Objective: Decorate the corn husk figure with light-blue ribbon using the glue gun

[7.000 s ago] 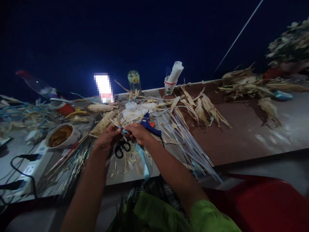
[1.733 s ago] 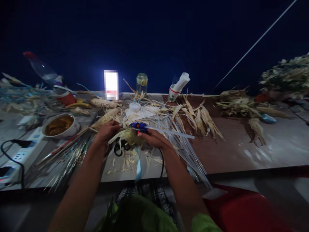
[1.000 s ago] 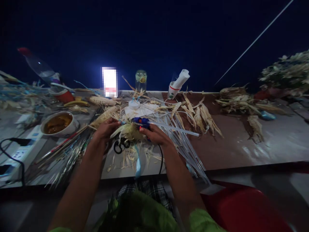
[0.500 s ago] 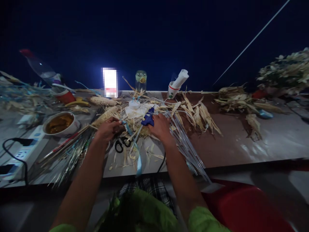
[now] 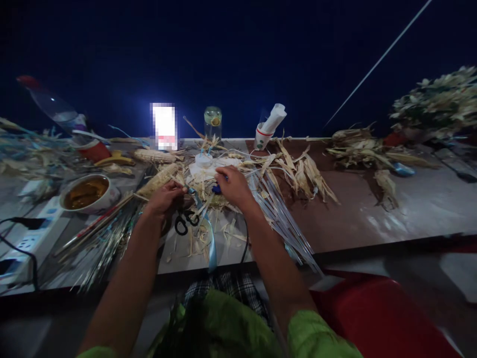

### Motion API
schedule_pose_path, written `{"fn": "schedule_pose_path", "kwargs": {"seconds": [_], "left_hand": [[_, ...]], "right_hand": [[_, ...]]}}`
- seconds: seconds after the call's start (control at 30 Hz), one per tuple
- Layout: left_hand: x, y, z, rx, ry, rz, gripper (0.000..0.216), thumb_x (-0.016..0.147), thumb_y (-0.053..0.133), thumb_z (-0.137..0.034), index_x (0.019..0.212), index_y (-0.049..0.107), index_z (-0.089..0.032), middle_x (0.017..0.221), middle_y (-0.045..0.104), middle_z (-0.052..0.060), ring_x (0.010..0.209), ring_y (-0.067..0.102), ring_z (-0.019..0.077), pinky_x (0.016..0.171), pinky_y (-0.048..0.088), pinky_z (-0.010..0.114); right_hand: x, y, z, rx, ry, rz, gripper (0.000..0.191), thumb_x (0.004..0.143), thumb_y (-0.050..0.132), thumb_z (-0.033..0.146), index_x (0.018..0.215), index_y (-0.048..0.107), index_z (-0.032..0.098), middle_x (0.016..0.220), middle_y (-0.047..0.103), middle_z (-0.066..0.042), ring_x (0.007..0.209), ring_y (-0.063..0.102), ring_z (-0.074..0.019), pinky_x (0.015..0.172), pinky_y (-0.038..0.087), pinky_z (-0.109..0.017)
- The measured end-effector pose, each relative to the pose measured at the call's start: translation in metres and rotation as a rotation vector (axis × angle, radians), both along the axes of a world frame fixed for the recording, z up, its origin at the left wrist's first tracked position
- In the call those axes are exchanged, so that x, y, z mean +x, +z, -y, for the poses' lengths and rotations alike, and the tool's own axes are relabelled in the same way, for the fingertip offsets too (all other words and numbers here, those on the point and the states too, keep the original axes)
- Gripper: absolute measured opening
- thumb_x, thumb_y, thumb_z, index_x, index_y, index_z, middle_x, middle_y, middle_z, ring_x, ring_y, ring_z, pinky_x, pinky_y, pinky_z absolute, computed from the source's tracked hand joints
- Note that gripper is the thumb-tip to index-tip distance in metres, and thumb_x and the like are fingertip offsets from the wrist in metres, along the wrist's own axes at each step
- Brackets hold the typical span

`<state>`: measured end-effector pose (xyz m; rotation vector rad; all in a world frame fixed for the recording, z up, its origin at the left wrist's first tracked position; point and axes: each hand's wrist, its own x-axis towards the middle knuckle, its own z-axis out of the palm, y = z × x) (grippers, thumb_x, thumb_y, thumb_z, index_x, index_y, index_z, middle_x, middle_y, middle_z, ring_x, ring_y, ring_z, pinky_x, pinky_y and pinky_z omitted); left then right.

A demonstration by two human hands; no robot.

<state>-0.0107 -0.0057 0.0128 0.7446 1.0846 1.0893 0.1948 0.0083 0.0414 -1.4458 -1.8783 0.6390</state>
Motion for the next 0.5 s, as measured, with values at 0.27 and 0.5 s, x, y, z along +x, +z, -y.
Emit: {"fn": "schedule_pose_path", "kwargs": {"seconds": [0.27, 0.5], "left_hand": [[0.0, 0.002, 0.002, -0.02, -0.027, -0.035, 0.036, 0.047, 0.08, -0.023, 0.064, 0.048, -0.015, 0.045, 0.05, -0.007, 0.037, 0.044, 0.0053, 0.038, 0.03, 0.017], [0.001, 0.0, 0.0, 0.0, -0.012, -0.149, 0.031, 0.049, 0.077, -0.023, 0.062, 0.051, -0.015, 0.047, 0.049, -0.006, 0.039, 0.042, 0.0047, 0.04, 0.029, 0.017]], "right_hand": [[-0.056, -0.023, -0.005, -0.487, 0.364, -0.401, 0.029, 0.084, 0.042, 0.037, 0.084, 0.062, 0.015, 0.072, 0.06, 0.001, 0.065, 0.051, -0.0094, 0.063, 0.041, -0.02], [-0.047, -0.028, -0.01, -0.441, 0.261, -0.194, 0.034, 0.08, 0.045, 0.041, 0.07, 0.062, 0.013, 0.055, 0.049, 0.004, 0.055, 0.041, -0.0076, 0.052, 0.03, -0.019]]}}
